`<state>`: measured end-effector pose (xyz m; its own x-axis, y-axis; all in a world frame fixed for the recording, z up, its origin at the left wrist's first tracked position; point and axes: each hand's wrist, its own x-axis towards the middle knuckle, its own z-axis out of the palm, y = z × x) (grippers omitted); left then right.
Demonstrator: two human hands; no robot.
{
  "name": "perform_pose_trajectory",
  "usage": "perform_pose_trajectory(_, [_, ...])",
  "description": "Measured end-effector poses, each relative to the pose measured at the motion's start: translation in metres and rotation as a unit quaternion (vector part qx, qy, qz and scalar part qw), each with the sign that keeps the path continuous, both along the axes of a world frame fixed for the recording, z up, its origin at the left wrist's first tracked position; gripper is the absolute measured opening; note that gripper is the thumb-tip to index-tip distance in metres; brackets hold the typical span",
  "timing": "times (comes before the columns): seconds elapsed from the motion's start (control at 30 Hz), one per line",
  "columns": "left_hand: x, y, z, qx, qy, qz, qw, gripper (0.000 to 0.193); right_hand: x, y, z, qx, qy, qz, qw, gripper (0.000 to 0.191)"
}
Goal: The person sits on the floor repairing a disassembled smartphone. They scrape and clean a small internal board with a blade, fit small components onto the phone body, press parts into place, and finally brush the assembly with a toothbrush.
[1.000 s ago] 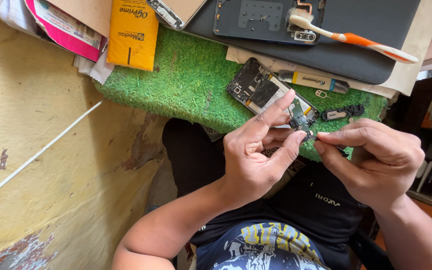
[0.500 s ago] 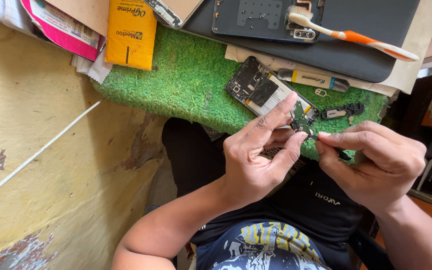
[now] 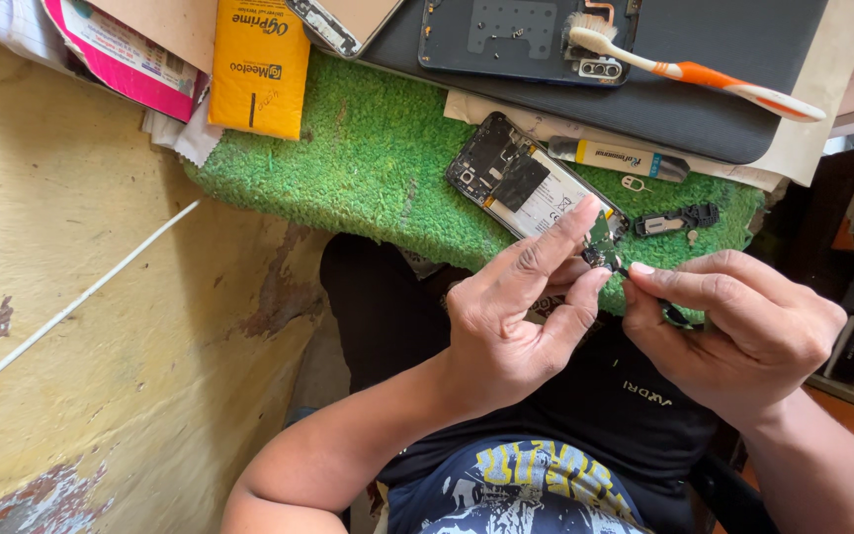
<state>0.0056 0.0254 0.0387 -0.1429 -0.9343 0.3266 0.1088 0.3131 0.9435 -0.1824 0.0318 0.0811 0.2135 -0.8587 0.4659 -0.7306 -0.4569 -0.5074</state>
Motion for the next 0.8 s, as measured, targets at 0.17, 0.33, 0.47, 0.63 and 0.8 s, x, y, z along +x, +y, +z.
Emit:
perform_pose_trajectory(0.17, [-0.0001,0.0004,0.0006,0.003,0.000,0.002,1.000,0.047,-0.0003,0.0002,-0.0003,-0.003,-0.004,-0.002,1.000,0.020])
perform_pose_trajectory(0.33, [-0.0015,-0.0001,0.0002,0.008,0.004,0.004,1.000,0.047,-0.0003,-0.0001,0.0000,0.002,-0.010,-0.002,1.000,0.020])
perform_pose_trajectory(0.47, [-0.0010,-0.0002,-0.0005,0.015,0.009,-0.001,1.000,0.048,-0.0001,-0.0012,-0.0001,-0.001,-0.013,0.003,1.000,0.020])
perform_pose_trajectory(0.63, [-0.0021,0.0006,-0.0016,0.035,0.020,-0.007,0.999,0.048,-0.0005,-0.0016,0.0002,0.031,-0.042,-0.022,0.998,0.017])
perform_pose_trajectory(0.8, [-0.0030,0.0001,-0.0041,0.104,0.066,-0.036,0.992,0.056,-0.0020,0.0000,-0.0025,0.161,-0.231,-0.082,0.956,0.015])
